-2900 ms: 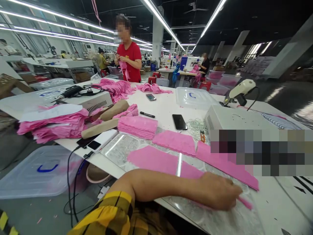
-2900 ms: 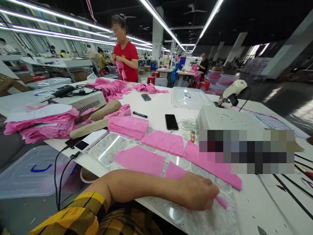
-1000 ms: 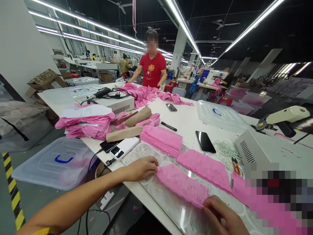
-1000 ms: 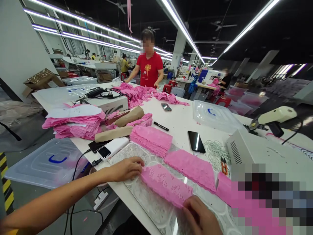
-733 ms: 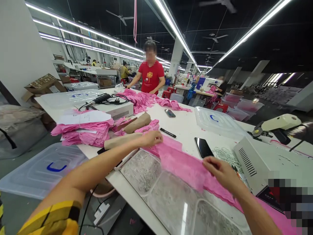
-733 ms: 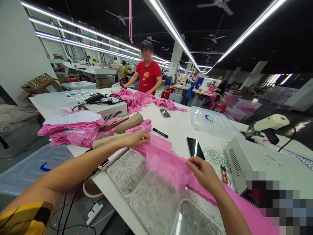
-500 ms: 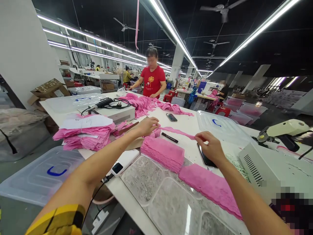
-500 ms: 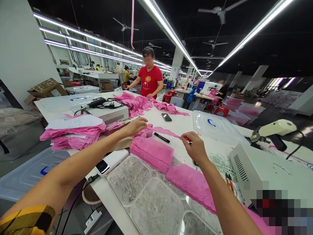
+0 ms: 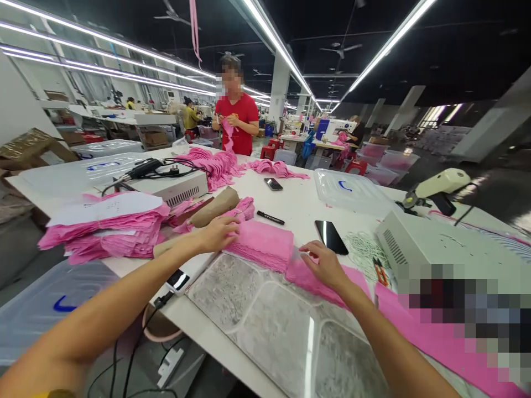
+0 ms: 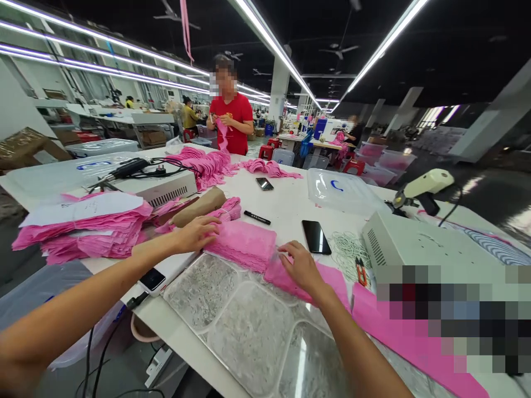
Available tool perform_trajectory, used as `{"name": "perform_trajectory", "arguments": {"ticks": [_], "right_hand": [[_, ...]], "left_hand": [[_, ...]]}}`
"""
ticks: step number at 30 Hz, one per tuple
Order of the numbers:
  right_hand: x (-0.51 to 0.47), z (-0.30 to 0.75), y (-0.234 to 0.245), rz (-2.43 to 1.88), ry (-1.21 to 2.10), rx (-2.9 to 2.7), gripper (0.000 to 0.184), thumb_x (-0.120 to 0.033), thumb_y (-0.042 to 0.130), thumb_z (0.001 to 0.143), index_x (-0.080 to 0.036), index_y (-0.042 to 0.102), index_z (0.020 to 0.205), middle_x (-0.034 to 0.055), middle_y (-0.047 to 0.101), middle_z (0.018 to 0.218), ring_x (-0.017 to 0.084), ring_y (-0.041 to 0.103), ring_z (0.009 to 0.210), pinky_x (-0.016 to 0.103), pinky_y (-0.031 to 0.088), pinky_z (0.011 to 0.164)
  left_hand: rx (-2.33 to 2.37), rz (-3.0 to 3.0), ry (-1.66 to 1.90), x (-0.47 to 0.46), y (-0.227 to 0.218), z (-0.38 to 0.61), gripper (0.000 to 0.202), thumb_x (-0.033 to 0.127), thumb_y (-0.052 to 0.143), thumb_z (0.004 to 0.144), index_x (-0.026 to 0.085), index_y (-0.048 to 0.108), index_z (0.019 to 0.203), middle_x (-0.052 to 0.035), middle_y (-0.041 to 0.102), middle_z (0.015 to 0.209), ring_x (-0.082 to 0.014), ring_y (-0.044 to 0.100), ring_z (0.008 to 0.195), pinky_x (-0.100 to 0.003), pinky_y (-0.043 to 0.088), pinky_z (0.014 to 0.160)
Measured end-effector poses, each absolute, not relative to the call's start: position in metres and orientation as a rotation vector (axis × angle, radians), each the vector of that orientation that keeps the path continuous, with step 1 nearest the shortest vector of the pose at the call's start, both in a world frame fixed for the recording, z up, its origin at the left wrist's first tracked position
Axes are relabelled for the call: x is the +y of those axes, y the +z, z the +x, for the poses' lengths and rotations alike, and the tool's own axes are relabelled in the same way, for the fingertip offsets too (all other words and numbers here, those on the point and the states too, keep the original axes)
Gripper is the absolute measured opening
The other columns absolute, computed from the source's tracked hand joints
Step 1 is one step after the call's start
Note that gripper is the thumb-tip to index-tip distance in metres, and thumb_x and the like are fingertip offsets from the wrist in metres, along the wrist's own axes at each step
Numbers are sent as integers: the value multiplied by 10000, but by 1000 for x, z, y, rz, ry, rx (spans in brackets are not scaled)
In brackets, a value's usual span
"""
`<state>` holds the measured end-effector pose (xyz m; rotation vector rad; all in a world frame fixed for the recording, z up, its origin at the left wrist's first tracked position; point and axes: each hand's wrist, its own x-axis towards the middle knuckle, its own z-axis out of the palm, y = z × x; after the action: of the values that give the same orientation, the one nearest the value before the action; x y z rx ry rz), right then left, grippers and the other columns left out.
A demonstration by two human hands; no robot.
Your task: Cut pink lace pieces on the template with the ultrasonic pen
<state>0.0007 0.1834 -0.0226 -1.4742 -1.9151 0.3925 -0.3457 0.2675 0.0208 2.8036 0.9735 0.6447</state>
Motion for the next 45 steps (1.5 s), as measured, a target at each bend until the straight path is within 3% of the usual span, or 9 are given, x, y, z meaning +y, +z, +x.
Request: {"name": "perform_trajectory", "arguments": {"ticks": [3,6,9,11,13,18,40,45], "right_hand": [[153,37,-26,-1623,466,-1828,270,-428,514,814,-219,682,844,48,672,797,172,580,687,344,498,703],[125,60,-35,-1725,533,-1765,304,-478,586,730,-210,683,833,42,684,764,174,592,657,333,492,645],[110,69,-42,-1765,563,-1722,345,-482,624,672,-199,685,860,53,693,809,184,610,694,334,498,656],[107,71,-45,-1770,575,-1702,347,-472,625,671,-195,687,872,56,689,823,185,610,714,335,501,675],[107,72,-47,-1765,588,-1687,339,-461,622,680,-194,689,879,58,688,849,182,609,730,333,501,688],[106,75,-50,-1732,622,-1644,316,-439,610,700,-196,688,887,58,683,885,177,609,750,329,501,704],[106,78,-55,-1718,616,-1666,322,-416,564,717,-177,689,895,75,685,882,182,628,750,324,514,692],[107,71,-50,-1733,541,-1714,374,-490,575,764,-180,686,941,81,690,911,188,635,764,323,522,690]], "left_hand": [[787,2817,607,241,17,-306,117,228,572,908,207,687,915,-79,649,1100,-198,609,1056,-325,448,984],[607,2838,484,216,2,-250,59,246,649,878,218,689,912,-61,659,1044,-182,619,995,-282,473,915],[568,2850,357,207,-16,-198,48,208,695,841,189,682,882,-76,659,1045,-193,619,978,-299,486,900],[608,2843,277,210,-24,-175,62,172,633,888,157,671,841,-85,662,983,-190,624,934,-323,502,881],[649,2827,201,217,-29,-163,109,219,592,942,141,663,914,-75,660,991,-178,628,918,-350,525,862],[728,2784,83,229,-28,-162,268,346,572,976,154,609,1159,-82,630,1145,-182,638,968,-380,560,847],[776,2746,-60,227,-16,-158,290,347,575,973,161,598,1195,-91,612,1201,-201,628,1020,-402,553,880],[816,2732,-1,233,-1,-154,295,350,581,970,149,600,1186,-85,621,1173,-201,634,1002,-399,557,864]]}}
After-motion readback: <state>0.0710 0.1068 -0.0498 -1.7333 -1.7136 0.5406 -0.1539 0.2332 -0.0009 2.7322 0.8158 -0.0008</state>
